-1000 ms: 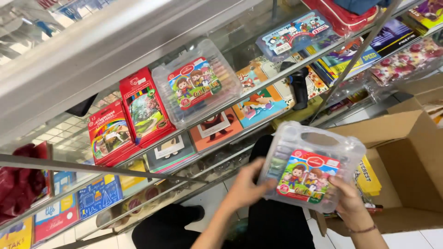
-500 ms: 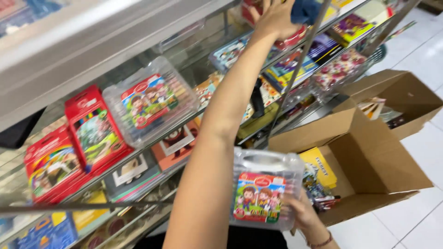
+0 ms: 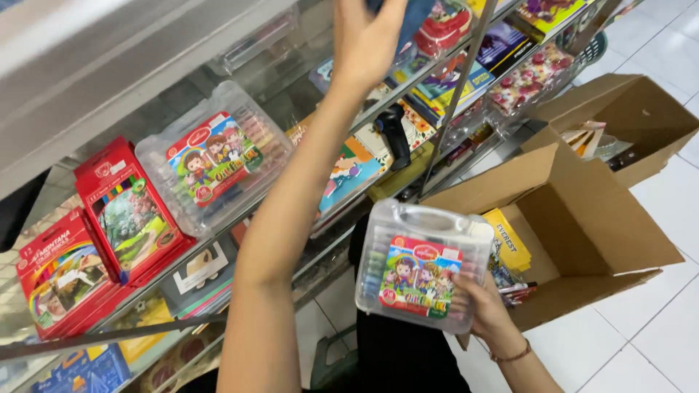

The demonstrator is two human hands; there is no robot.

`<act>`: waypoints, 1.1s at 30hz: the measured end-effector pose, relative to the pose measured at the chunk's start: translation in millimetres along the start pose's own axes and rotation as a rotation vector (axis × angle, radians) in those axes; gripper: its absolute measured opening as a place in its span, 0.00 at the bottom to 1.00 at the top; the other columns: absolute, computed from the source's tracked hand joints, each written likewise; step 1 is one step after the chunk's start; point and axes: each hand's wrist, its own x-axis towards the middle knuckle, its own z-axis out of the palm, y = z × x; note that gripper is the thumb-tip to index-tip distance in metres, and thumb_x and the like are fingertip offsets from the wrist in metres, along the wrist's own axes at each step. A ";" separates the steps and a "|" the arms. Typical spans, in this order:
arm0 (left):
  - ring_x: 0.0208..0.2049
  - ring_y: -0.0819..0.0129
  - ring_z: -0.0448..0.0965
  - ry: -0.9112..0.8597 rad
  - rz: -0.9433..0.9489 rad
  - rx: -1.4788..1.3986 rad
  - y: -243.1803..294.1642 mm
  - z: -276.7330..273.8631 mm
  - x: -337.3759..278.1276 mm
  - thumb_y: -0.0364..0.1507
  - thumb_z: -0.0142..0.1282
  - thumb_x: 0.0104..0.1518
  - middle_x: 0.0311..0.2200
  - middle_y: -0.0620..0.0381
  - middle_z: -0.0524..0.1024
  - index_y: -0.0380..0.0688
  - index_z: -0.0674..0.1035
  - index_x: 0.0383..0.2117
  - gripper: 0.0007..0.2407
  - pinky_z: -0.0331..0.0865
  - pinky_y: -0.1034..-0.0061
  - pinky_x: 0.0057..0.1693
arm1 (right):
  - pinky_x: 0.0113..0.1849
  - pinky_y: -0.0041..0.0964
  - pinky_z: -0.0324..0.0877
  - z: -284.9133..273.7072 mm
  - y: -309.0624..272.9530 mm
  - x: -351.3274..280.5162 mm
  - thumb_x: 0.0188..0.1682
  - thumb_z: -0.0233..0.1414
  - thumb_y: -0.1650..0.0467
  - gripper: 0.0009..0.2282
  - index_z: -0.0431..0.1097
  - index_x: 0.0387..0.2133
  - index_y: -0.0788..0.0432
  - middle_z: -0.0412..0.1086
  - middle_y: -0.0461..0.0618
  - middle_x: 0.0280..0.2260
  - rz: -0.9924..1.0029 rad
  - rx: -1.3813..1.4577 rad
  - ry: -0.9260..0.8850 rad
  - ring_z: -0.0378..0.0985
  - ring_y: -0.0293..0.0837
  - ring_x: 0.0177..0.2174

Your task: The recorder organizes and cleans stationery items including colored pencils and plastic cases on store shelves.

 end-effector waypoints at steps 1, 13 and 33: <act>0.52 0.55 0.79 0.048 -0.010 -0.290 49.8 -38.4 -41.9 0.32 0.57 0.60 0.50 0.45 0.75 0.41 0.63 0.55 0.21 0.71 0.68 0.61 | 0.15 0.28 0.58 0.3 -2.3 0.4 0.50 0.56 0.67 0.16 0.65 0.46 0.66 0.60 0.41 0.19 -0.036 0.043 -0.047 0.59 0.32 0.14; 0.71 0.51 0.64 -0.412 0.367 0.363 97.4 -169.7 -312.0 0.38 0.65 0.53 0.70 0.46 0.62 0.47 0.73 0.63 0.28 0.55 0.51 0.73 | 0.38 0.37 0.77 95.8 9.7 -49.8 0.58 0.45 0.68 0.29 0.42 0.73 0.52 0.69 0.54 0.48 -0.386 -0.205 -0.020 0.76 0.40 0.38; 0.72 0.36 0.57 -0.095 -0.087 0.387 128.6 -258.5 -399.2 0.23 0.63 0.45 0.68 0.47 0.65 0.44 0.74 0.62 0.30 0.51 0.40 0.74 | 0.35 0.38 0.78 146.8 20.7 -71.4 0.56 0.44 0.68 0.28 0.45 0.70 0.56 0.70 0.59 0.47 -0.235 -0.256 -0.232 0.80 0.45 0.36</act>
